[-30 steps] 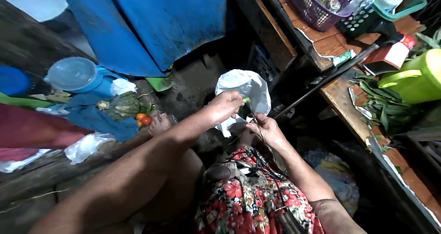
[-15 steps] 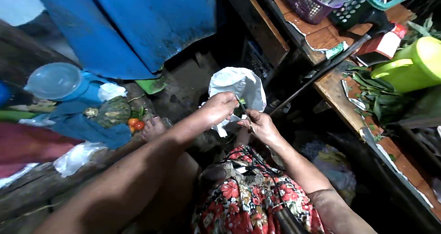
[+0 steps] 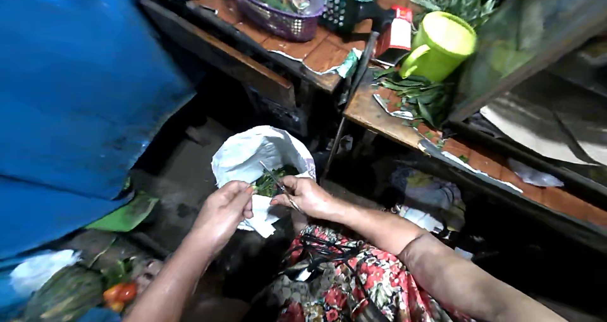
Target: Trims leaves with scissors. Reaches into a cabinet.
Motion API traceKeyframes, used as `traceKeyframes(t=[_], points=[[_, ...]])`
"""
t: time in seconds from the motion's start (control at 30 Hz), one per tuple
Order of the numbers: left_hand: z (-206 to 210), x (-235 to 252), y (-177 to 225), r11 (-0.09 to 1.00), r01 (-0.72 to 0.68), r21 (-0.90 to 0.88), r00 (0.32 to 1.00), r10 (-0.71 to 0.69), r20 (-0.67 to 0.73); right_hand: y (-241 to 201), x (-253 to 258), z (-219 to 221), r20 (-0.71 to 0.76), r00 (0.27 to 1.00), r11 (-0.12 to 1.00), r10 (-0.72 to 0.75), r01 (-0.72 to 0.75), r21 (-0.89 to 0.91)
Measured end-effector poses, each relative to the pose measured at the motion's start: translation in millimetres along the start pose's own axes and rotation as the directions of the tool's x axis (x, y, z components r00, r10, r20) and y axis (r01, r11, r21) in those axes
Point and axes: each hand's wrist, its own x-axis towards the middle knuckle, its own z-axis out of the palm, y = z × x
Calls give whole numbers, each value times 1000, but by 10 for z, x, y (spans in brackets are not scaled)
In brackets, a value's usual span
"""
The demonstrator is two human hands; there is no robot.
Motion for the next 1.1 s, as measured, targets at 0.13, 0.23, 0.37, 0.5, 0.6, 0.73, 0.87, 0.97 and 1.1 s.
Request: traceKeyframes(t=[0.13, 0.23, 0.37, 0.5, 0.6, 0.73, 0.87, 0.97, 1.1], points=[[-20, 89, -70, 999, -39, -3, 999, 39, -19, -5, -36, -84, -31, 999, 995, 14, -17, -95], [-44, 138, -85, 999, 7, 39, 1000, -7, -7, -105, -153, -245, -30, 1000, 968, -1, -7, -250], [-78, 118, -111, 993, 15, 117, 1000, -17, 17, -315, -409, -680, -143, 986, 847, -87, -2, -532], [-112, 83, -110, 977, 11, 213, 999, -20, 38, -475, -671, -1367, -315, 929, 577, -192, -152, -802], [-135, 74, -94, 967, -4, 255, 998, -11, 55, -556, -748, -1844, -486, 859, 425, -160, -384, -819], [-111, 9, 17, 968, -9, 250, 999, -2, 44, -637, -747, -2158, -649, 761, 332, -17, -608, -721], [-117, -14, 41, 961, -28, 276, 999, 14, 53, -486, -728, -2293, -702, 707, 212, 86, -701, -681], [-155, -37, 50, 955, -47, 294, 998, 30, 62, -437, -673, -2278, -716, 676, 138, 172, -736, -662], [-192, -74, 65, 948, -52, 314, 997, 35, 62, -390, -657, -2297, -705, 684, 118, 187, -728, -676]])
